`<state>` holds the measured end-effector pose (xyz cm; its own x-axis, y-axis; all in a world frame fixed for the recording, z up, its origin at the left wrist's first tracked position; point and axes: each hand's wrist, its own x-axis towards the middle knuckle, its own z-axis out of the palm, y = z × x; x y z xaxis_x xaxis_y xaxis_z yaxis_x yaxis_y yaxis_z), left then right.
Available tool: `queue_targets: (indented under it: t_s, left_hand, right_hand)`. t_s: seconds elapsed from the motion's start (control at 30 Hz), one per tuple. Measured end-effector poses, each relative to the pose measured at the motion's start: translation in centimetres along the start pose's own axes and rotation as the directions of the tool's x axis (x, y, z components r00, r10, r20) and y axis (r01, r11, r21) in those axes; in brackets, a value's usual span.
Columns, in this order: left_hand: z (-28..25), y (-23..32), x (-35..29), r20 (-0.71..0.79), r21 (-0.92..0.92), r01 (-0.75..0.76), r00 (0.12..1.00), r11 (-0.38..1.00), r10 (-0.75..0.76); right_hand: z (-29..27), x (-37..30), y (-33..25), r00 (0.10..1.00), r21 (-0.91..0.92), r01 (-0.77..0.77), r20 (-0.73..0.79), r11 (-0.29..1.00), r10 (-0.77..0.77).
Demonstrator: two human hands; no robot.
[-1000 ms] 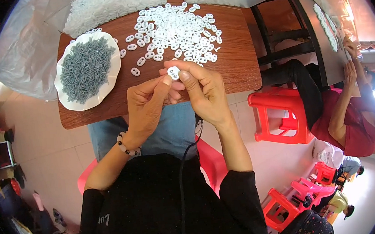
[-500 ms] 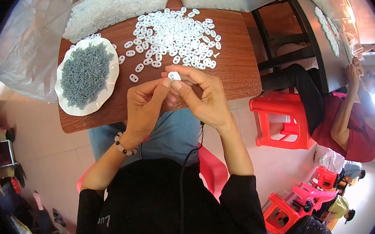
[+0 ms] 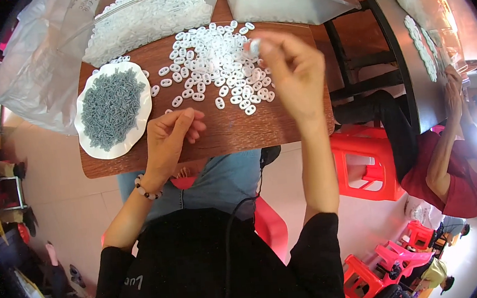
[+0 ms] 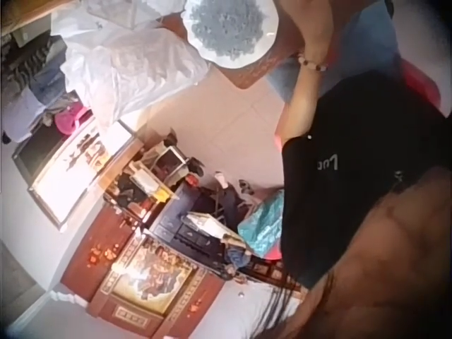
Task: Assembling small grey components into white plastic parts by hand.
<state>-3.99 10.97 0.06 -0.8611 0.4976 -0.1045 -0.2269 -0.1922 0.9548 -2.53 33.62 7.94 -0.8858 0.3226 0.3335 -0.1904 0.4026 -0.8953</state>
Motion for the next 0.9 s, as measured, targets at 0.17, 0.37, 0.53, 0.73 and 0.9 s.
queue_targets:
  t_s: [0.17,0.37,0.53,0.73,0.9]
  left_hand:
    - [0.2,-1.0,-1.0,-0.040,0.126,-0.051,0.998,0.991,0.057]
    - [-0.2,-1.2,-1.0,-0.036,0.086,-0.030,0.999,0.996,0.034]
    - [-0.2,-1.5,-0.9,-0.006,0.086,-0.061,0.998,0.994,0.062]
    - [-0.2,-1.4,-0.8,0.003,0.088,-0.055,0.998,0.995,0.055]
    - [-0.2,-1.3,-0.9,0.002,0.085,-0.056,0.998,0.995,0.056]
  right_hand:
    - [-2.8,8.6,0.2,0.942,-0.276,0.223,-0.187,0.935,-0.280]
    - [-3.0,14.0,1.7,0.901,-0.731,0.144,-0.183,0.667,-0.394]
    - [0.8,9.6,3.5,0.788,-0.595,0.441,-0.102,0.672,-0.607]
    - [3.8,4.1,4.7,0.893,-0.547,0.442,0.190,0.711,-0.409]
    - [3.6,3.7,7.4,0.936,-0.690,0.347,0.295,0.635,-0.191]
